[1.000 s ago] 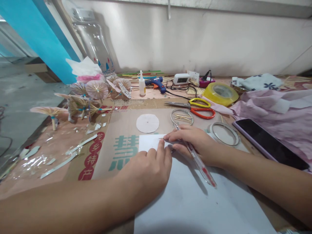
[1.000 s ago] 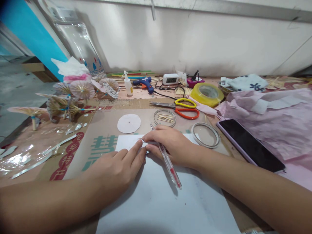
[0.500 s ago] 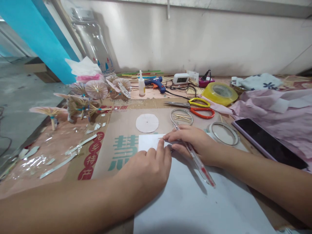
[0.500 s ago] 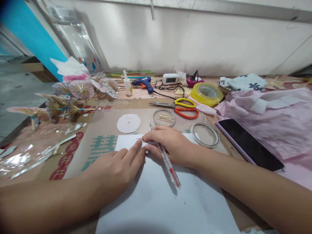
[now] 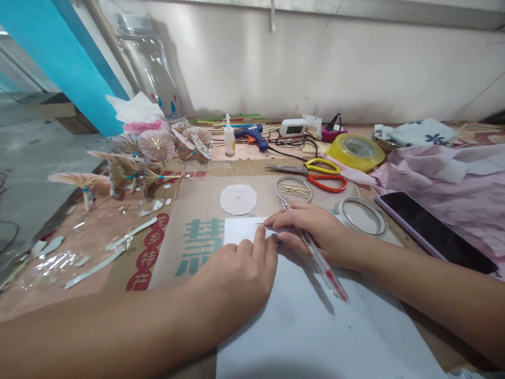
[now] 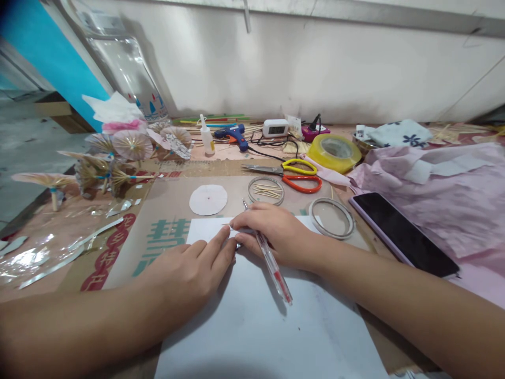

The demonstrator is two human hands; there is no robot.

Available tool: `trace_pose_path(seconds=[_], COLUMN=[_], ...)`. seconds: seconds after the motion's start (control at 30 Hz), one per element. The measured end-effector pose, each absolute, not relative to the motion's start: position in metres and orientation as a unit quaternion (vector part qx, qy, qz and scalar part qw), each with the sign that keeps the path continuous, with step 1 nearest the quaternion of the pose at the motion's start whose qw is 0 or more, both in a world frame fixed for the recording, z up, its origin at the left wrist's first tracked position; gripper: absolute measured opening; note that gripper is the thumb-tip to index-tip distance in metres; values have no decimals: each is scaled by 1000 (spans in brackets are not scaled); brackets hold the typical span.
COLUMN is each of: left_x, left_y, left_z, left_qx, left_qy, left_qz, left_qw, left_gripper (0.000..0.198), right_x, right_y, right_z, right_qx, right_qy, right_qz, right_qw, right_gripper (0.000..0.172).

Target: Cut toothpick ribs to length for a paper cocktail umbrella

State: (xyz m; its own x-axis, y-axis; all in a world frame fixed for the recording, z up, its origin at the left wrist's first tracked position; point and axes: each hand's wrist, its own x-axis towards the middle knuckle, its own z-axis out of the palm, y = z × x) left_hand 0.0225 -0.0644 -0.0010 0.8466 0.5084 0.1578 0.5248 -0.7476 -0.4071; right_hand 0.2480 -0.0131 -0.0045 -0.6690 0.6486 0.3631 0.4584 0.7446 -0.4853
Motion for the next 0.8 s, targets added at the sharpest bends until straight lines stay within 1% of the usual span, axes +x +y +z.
trace_pose_path(seconds=[0.27, 0.57, 0.8], left_x=[23, 23, 23], left_y=[-65, -64, -64], left_z=[-1, 3, 1], left_qx=[-936, -937, -937], left_qy=[-279, -273, -274], left_qz=[-28, -23, -15], left_qw=[215, 214, 216], left_gripper=[43, 43, 41], right_x=[248, 249, 249], right_y=[-14, -13, -14], right_z=[-4, -5, -4], right_qx=[-313, -306, -312], right_qy=[-898, -899, -901], right_qz=[177, 175, 173], right_qw=[253, 260, 246], right_gripper=[21, 17, 19])
